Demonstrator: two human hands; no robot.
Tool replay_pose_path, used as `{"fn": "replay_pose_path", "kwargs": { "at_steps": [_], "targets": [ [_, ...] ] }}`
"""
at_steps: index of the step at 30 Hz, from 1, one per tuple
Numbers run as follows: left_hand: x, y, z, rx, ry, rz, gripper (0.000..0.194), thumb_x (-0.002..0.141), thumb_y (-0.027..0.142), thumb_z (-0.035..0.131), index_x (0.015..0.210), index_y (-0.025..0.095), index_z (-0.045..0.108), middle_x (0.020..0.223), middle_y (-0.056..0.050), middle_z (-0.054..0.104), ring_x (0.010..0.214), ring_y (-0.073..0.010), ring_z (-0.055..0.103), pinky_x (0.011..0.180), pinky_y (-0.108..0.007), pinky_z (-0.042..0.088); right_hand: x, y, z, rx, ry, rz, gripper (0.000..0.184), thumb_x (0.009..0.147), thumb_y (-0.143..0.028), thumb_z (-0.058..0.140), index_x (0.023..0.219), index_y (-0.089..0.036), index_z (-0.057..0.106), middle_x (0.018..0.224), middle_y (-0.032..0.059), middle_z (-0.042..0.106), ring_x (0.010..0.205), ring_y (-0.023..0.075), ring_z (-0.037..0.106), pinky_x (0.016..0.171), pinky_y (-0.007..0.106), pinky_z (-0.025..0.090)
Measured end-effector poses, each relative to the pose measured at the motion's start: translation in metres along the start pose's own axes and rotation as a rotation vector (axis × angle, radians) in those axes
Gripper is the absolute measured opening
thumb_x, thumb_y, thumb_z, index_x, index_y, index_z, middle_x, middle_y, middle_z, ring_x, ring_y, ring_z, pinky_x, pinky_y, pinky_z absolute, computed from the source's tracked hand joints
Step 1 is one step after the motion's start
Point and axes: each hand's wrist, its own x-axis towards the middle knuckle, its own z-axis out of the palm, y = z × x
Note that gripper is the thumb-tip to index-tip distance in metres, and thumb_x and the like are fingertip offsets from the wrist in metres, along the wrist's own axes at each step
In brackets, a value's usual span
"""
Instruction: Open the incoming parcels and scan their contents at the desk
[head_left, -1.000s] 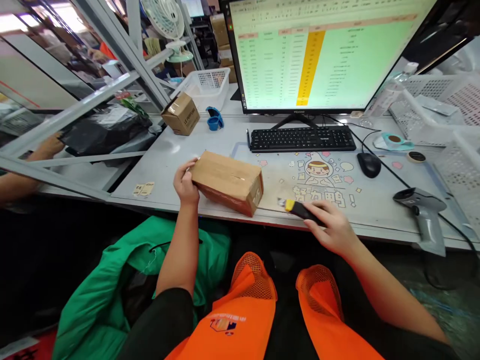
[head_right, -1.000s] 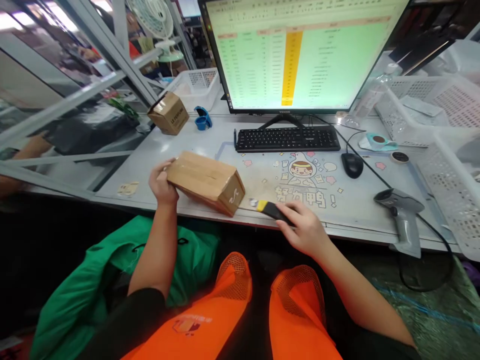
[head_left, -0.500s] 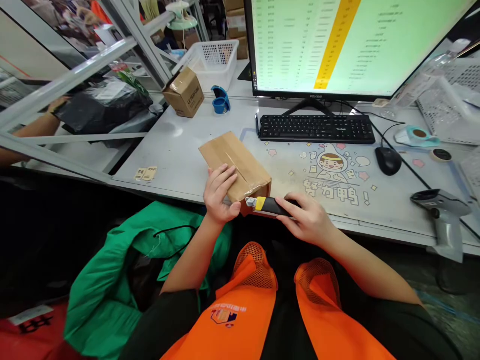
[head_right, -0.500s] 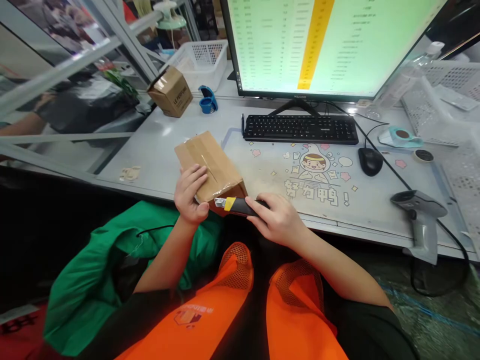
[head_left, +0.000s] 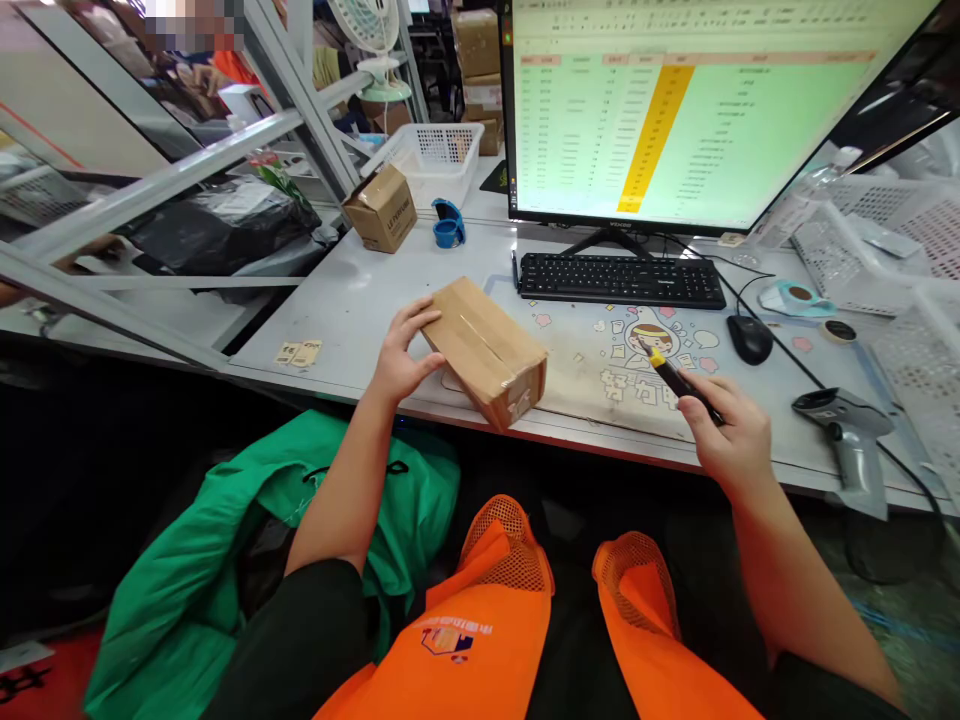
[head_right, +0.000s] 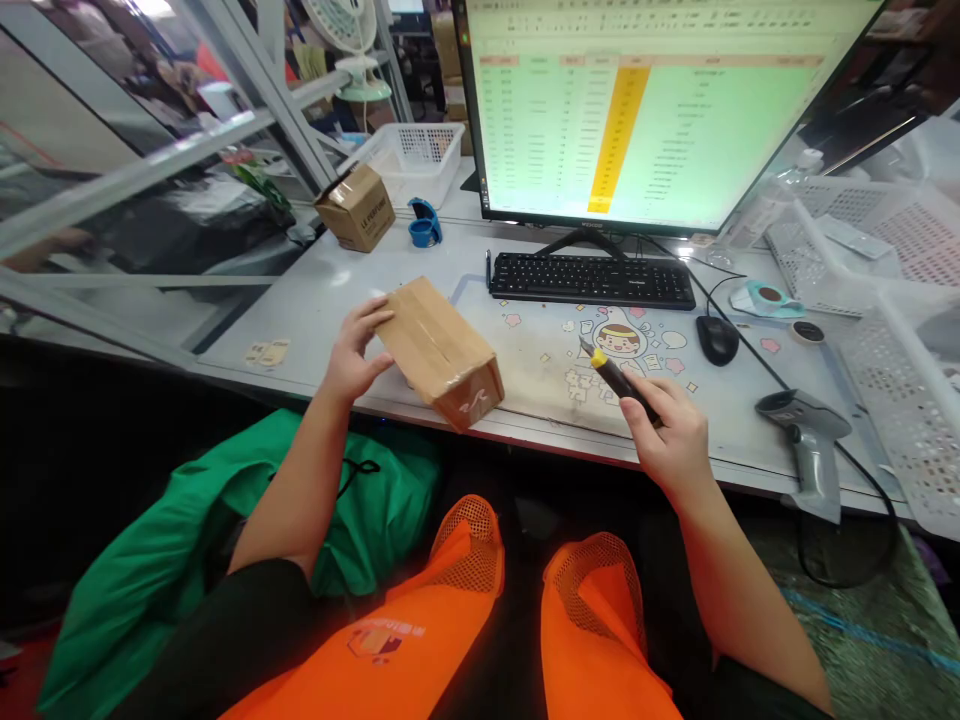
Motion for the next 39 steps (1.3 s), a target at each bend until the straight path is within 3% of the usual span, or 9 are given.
{"fn": "replay_pose_path", "kwargs": {
  "at_steps": [4, 8, 18, 23, 27, 30, 33, 36, 39],
  "targets": [
    [-0.024, 0.053, 0.032, 0.132, 0.127, 0.112, 0.054, 0.091, 0.071, 0.076, 0.120, 0.026, 0.079, 0.127, -0.013, 0.076, 0.116, -0.0308, 0.070, 0.108, -0.049, 0.054, 0.025, -0.051, -0.017, -0.004, -0.136, -0.078, 0.036, 0.108, -0.038, 0.060, 0.137, -0.026, 0.077, 0.117, 0.0105, 0.077, 0.103, 0.0278, 0.075, 0.090, 0.042, 0.062],
    [-0.050, 0.113, 0.065, 0.246, 0.163, 0.153, 0.033, 0.098, 0.051, 0.076, 0.122, 0.027, 0.080, 0.126, -0.013, 0.077, 0.108, -0.0301, 0.071, 0.098, -0.046, 0.054, 0.060, -0.092, -0.014, -0.132, -0.389, -0.165, 0.038, 0.110, -0.040, 0.055, 0.139, -0.028, 0.076, 0.115, 0.0096, 0.077, 0.097, 0.0260, 0.074, 0.083, 0.039, 0.061],
    [-0.041, 0.107, 0.068, 0.248, 0.192, 0.217, 0.035, 0.102, 0.054, 0.071, 0.120, 0.025, 0.080, 0.123, -0.012, 0.079, 0.104, -0.0290, 0.072, 0.087, -0.042, 0.046, 0.116, -0.118, 0.017, -0.346, -0.638, -0.262, 0.031, 0.107, -0.039, 0.060, 0.102, -0.024, 0.087, 0.083, 0.0067, 0.074, 0.067, 0.0189, 0.064, 0.064, 0.032, 0.047],
    [-0.046, 0.108, 0.065, 0.240, 0.165, 0.230, 0.030, 0.101, 0.050, 0.073, 0.122, 0.029, 0.079, 0.123, -0.011, 0.079, 0.100, -0.0298, 0.072, 0.085, -0.044, 0.044, 0.120, -0.069, -0.035, -0.442, -0.656, -0.187, 0.039, 0.102, -0.054, 0.065, 0.087, -0.026, 0.087, 0.067, 0.0044, 0.071, 0.049, 0.0144, 0.050, 0.056, 0.033, 0.040],
    [-0.035, 0.108, 0.047, 0.244, 0.129, 0.273, 0.027, 0.100, 0.049, 0.073, 0.115, 0.027, 0.081, 0.116, -0.010, 0.080, 0.095, -0.0312, 0.068, 0.085, -0.048, 0.041, 0.076, 0.013, -0.099, -0.660, -0.584, 0.157, 0.053, 0.099, -0.062, 0.064, 0.080, -0.019, 0.087, 0.063, 0.0083, 0.070, 0.052, 0.0135, 0.056, 0.062, 0.036, 0.042],
    [0.010, 0.108, 0.042, 0.202, -0.075, 0.319, 0.028, 0.103, 0.048, 0.066, 0.100, 0.026, 0.082, 0.102, -0.010, 0.080, 0.099, -0.0331, 0.067, 0.092, -0.052, 0.044, 0.033, 0.053, -0.092, -0.635, -0.501, 0.442, 0.035, 0.095, -0.047, 0.071, 0.099, -0.018, 0.089, 0.078, 0.0123, 0.078, 0.068, 0.0229, 0.070, 0.068, 0.037, 0.050],
    [0.077, 0.115, 0.057, 0.159, -0.431, 0.410, 0.040, 0.096, 0.053, 0.069, 0.121, 0.023, 0.081, 0.124, -0.012, 0.078, 0.115, -0.0353, 0.067, 0.098, -0.049, 0.051, 0.007, 0.063, -0.042, -0.486, -0.326, 0.590, 0.036, 0.096, -0.033, 0.067, 0.119, -0.012, 0.085, 0.098, 0.0191, 0.081, 0.092, 0.0307, 0.076, 0.086, 0.042, 0.058],
    [0.135, 0.135, 0.081, 0.175, -0.788, 0.451, 0.065, 0.089, 0.054, 0.075, 0.147, 0.026, 0.068, 0.132, -0.010, 0.077, 0.111, -0.0320, 0.073, 0.086, -0.039, 0.055, 0.006, 0.051, 0.010, -0.405, -0.199, 0.605, 0.046, 0.100, -0.036, 0.062, 0.131, -0.006, 0.078, 0.123, 0.0265, 0.075, 0.116, 0.0346, 0.074, 0.102, 0.048, 0.058],
    [0.162, 0.161, 0.097, 0.299, -0.991, 0.473, 0.073, 0.085, 0.051, 0.077, 0.153, 0.029, 0.063, 0.111, -0.008, 0.082, 0.088, -0.0295, 0.075, 0.068, -0.035, 0.051, 0.020, 0.021, 0.044, -0.105, -0.120, 0.471, 0.055, 0.106, -0.050, 0.055, 0.143, -0.012, 0.071, 0.142, 0.0220, 0.070, 0.128, 0.0303, 0.069, 0.110, 0.046, 0.056]
  ]
}}
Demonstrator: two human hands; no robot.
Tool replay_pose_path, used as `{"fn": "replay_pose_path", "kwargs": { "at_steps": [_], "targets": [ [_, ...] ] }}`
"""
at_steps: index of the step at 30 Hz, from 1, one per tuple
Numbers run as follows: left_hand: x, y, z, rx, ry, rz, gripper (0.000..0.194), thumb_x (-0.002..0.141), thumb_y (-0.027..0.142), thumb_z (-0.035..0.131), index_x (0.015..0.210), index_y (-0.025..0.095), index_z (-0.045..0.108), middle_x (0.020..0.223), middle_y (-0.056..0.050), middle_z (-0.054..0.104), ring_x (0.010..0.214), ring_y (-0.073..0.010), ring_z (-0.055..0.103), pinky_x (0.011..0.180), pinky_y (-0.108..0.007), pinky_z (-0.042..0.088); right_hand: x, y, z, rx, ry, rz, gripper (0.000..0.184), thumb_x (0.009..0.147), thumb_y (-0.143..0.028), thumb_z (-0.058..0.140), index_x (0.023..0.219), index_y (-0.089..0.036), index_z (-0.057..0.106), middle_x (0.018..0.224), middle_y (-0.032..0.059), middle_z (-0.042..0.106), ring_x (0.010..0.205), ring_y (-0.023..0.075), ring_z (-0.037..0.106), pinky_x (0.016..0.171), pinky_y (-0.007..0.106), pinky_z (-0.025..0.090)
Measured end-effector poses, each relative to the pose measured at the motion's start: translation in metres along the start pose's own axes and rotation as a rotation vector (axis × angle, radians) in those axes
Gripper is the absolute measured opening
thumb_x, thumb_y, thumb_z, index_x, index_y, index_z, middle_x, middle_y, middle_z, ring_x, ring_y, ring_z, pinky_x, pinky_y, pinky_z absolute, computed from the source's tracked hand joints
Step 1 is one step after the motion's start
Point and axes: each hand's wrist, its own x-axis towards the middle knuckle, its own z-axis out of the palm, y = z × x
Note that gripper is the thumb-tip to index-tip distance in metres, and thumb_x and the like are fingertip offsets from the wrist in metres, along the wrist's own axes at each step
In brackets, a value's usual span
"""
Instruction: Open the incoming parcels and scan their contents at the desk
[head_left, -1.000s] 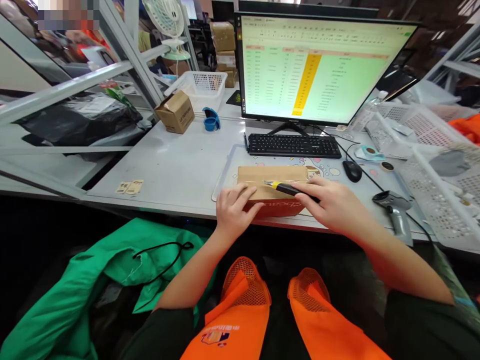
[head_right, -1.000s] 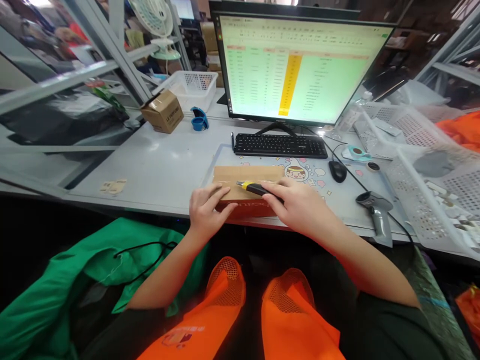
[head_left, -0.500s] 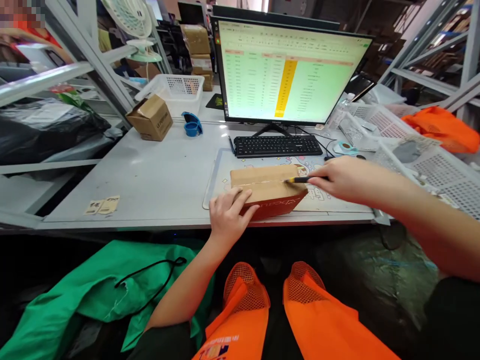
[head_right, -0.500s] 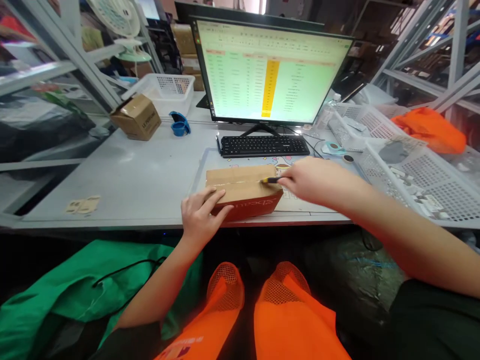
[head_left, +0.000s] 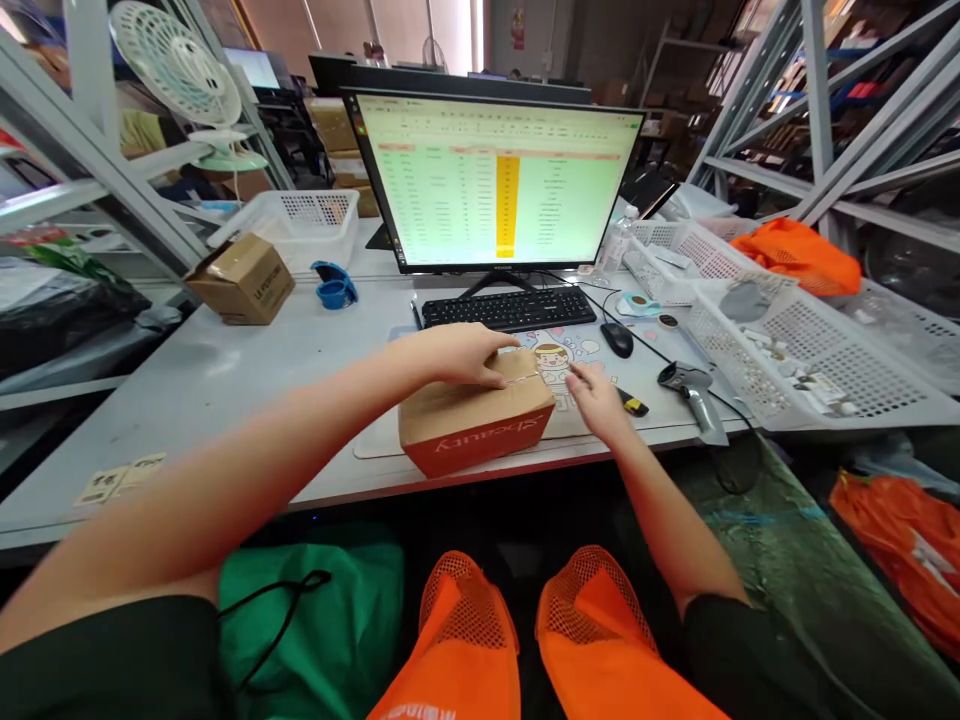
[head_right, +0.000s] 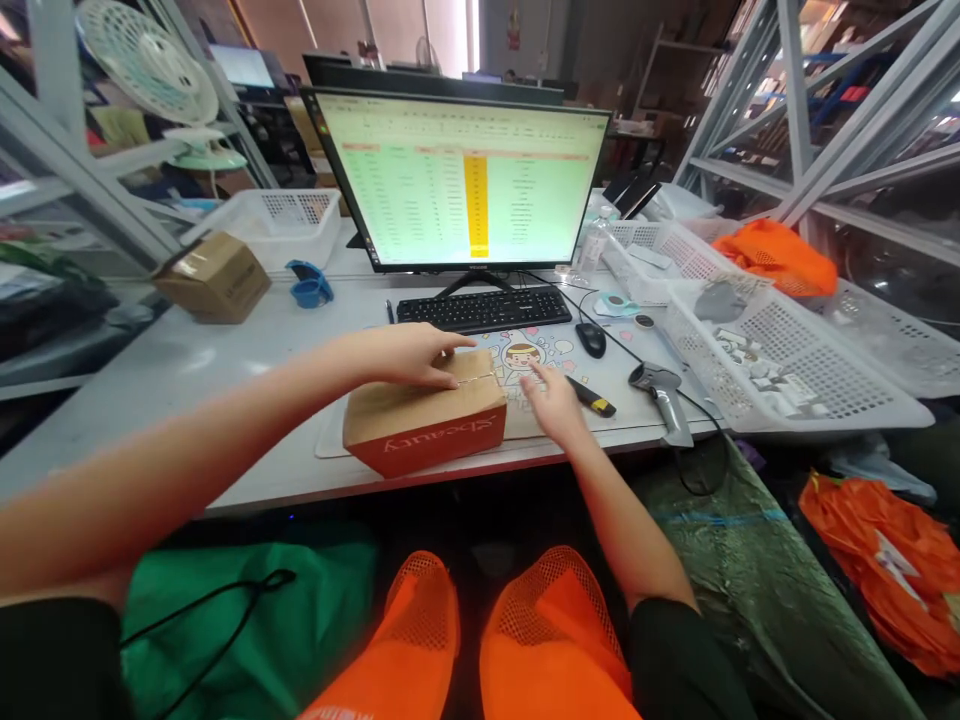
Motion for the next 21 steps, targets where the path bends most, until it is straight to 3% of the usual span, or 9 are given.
{"fn": "replay_pose_path", "kwargs": {
  "at_steps": [3, 5, 7, 9, 12, 16, 19, 21],
  "targets": [
    [0.010, 0.022, -0.008, 0.140, -0.075, -0.008, 0.075, 0.079, 0.043, 0.080, 0.150, 0.026, 0.063, 0.087, -0.007, 0.080, 0.070, -0.0291, 0.072, 0.062, -0.035, 0.049, -0.003, -0.037, 0.014, 0.337, -0.114, -0.133, 0.056, 0.105, -0.057, 0.058, 0.143, -0.017, 0.070, 0.137, 0.0172, 0.073, 0.121, 0.0286, 0.071, 0.106, 0.045, 0.059],
    [0.009, 0.034, -0.009, 0.189, -0.091, -0.014, 0.067, 0.079, 0.034, 0.077, 0.144, 0.024, 0.066, 0.082, -0.008, 0.078, 0.068, -0.0311, 0.072, 0.067, -0.037, 0.052, -0.009, -0.053, 0.018, 0.395, -0.145, -0.142, 0.054, 0.104, -0.055, 0.059, 0.142, -0.018, 0.070, 0.135, 0.0164, 0.073, 0.125, 0.0303, 0.070, 0.109, 0.048, 0.057],
    [0.003, 0.036, -0.011, 0.165, -0.101, -0.010, 0.057, 0.083, 0.027, 0.068, 0.139, 0.023, 0.068, 0.084, -0.009, 0.079, 0.072, -0.0332, 0.073, 0.073, -0.040, 0.054, -0.014, -0.059, 0.021, 0.421, -0.094, -0.151, 0.054, 0.104, -0.051, 0.057, 0.145, -0.017, 0.067, 0.142, 0.0179, 0.070, 0.135, 0.0320, 0.065, 0.117, 0.051, 0.052],
    [-0.003, 0.025, -0.014, 0.066, -0.086, -0.019, 0.047, 0.088, 0.025, 0.057, 0.134, 0.025, 0.070, 0.091, -0.009, 0.080, 0.073, -0.0313, 0.073, 0.074, -0.039, 0.055, -0.018, -0.060, 0.021, 0.447, -0.026, -0.179, 0.054, 0.105, -0.049, 0.057, 0.147, -0.016, 0.066, 0.148, 0.0190, 0.066, 0.141, 0.0321, 0.061, 0.122, 0.051, 0.048],
    [-0.008, -0.010, -0.013, -0.135, 0.010, -0.046, 0.037, 0.094, 0.029, 0.048, 0.121, 0.026, 0.072, 0.102, -0.007, 0.081, 0.078, -0.0255, 0.074, 0.072, -0.034, 0.055, -0.021, -0.061, 0.018, 0.491, 0.031, -0.270, 0.043, 0.105, -0.045, 0.058, 0.138, -0.019, 0.068, 0.148, 0.0184, 0.066, 0.140, 0.0299, 0.063, 0.120, 0.049, 0.051],
    [-0.001, -0.049, 0.012, -0.200, 0.112, -0.153, 0.037, 0.099, 0.047, 0.046, 0.107, 0.025, 0.074, 0.097, -0.008, 0.080, 0.083, -0.0274, 0.074, 0.076, -0.035, 0.056, -0.030, -0.054, 0.018, 0.606, 0.137, -0.561, 0.013, 0.105, -0.030, 0.056, 0.115, -0.026, 0.063, 0.119, 0.0111, 0.079, 0.134, 0.0261, 0.068, 0.120, 0.055, 0.049],
    [0.000, -0.053, 0.032, -0.207, 0.181, -0.230, 0.042, 0.098, 0.053, 0.049, 0.111, 0.024, 0.077, 0.095, -0.009, 0.078, 0.085, -0.0297, 0.075, 0.081, -0.040, 0.058, -0.044, -0.031, 0.018, 0.561, 0.097, -0.835, 0.015, 0.102, -0.026, 0.053, 0.115, -0.028, 0.060, 0.116, 0.0083, 0.081, 0.134, 0.0268, 0.069, 0.120, 0.063, 0.046],
    [-0.015, -0.047, 0.036, -0.170, 0.339, -0.177, 0.041, 0.097, 0.050, 0.053, 0.114, 0.022, 0.078, 0.108, -0.013, 0.078, 0.101, -0.0326, 0.075, 0.093, -0.046, 0.058, -0.050, -0.016, 0.009, 0.482, 0.042, -0.959, 0.025, 0.101, -0.034, 0.055, 0.124, -0.027, 0.063, 0.129, 0.0121, 0.078, 0.141, 0.0301, 0.065, 0.122, 0.067, 0.043]
  ]
}}
